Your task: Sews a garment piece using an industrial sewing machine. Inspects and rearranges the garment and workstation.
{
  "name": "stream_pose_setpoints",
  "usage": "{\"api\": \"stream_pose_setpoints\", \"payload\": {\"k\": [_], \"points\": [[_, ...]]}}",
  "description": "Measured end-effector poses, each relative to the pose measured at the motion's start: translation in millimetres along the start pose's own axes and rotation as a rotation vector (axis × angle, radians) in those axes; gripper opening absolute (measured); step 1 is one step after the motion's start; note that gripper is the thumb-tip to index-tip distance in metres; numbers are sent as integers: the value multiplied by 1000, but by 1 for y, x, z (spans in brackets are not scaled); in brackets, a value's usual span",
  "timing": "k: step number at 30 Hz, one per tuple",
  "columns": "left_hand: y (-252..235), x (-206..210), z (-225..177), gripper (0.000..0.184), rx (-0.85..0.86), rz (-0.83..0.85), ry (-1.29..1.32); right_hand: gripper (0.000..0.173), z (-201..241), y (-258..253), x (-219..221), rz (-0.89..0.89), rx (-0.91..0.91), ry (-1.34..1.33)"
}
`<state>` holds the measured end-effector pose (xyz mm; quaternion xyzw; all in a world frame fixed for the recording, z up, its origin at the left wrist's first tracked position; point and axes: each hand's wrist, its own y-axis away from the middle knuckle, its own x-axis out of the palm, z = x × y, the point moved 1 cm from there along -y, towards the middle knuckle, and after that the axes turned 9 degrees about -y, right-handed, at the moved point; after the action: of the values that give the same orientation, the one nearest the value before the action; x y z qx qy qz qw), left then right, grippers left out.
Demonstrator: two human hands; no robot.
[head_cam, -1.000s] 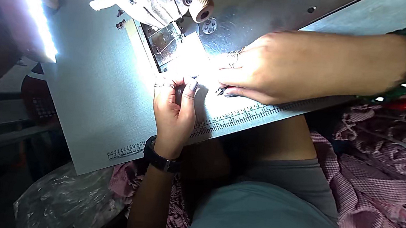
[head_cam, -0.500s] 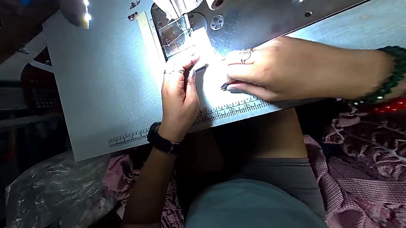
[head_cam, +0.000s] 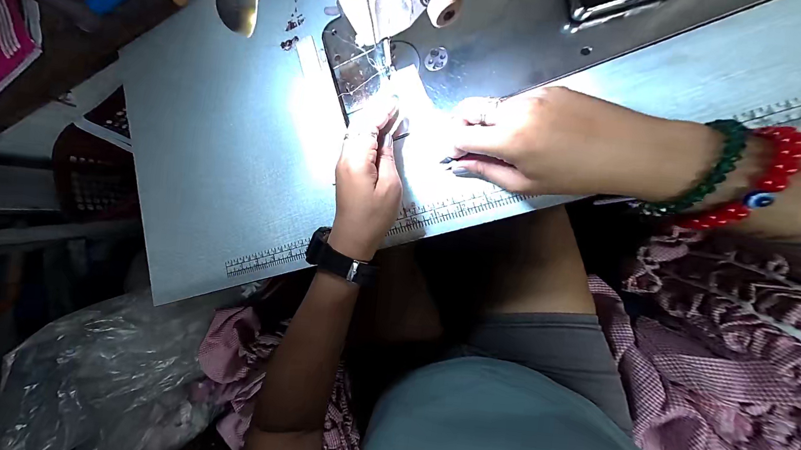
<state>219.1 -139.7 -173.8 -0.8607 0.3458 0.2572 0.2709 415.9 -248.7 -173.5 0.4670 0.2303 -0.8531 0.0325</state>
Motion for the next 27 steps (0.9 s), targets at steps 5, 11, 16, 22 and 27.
{"api": "stream_pose_setpoints", "payload": {"k": [5, 11, 16, 22, 27], "points": [[-1, 1, 2, 36, -6, 6, 16, 28, 1, -5, 3, 6, 7, -3], [-9, 10, 10, 36, 24, -49, -23, 26, 1, -5, 3, 11, -20, 21], [-7, 9, 9, 45, 11, 37, -143, 24, 3, -4, 5, -1, -47, 34], [-6, 8, 10, 41, 29, -7, -105, 26, 3, -2, -1, 9, -9, -1], [-6, 8, 10, 38, 29, -16, -105, 27, 5, -4, 1, 0, 17, 14]]}}
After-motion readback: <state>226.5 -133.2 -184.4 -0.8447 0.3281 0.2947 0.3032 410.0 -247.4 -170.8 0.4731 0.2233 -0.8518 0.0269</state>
